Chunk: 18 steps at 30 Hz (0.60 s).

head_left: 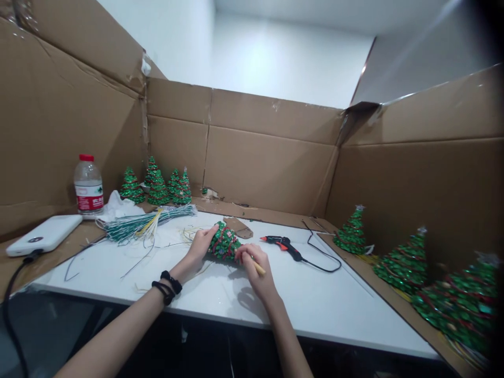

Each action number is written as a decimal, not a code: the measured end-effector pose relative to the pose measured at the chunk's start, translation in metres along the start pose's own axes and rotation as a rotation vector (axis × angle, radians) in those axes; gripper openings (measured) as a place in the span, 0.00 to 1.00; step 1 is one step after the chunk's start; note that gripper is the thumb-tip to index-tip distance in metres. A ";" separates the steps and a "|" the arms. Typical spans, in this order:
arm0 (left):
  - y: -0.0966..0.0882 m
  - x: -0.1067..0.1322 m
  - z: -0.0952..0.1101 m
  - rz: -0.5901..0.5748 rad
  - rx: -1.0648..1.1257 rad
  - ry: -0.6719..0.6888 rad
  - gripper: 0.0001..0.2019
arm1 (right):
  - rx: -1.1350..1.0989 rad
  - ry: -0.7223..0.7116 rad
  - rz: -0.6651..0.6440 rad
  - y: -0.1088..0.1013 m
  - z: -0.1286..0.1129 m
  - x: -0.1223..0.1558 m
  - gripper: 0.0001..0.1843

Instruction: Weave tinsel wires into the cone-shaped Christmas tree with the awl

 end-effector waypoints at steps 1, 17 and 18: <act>-0.002 0.000 0.001 0.014 -0.014 0.013 0.22 | -0.012 0.005 -0.022 0.002 0.000 0.000 0.11; -0.001 0.003 0.012 -0.001 -0.036 0.057 0.21 | -0.089 0.036 -0.129 0.009 -0.004 0.001 0.09; -0.001 0.003 0.011 -0.003 -0.039 0.049 0.21 | -0.090 0.040 -0.128 0.009 -0.004 0.001 0.09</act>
Point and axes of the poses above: each hand's wrist, its own x-axis away from the middle knuckle, its own y-axis out of the palm, z = x × y, the point moved 6 cm from there along -x, towards the middle knuckle, and after that the axes turned 1 degree about -z, right-handed, at the moved point
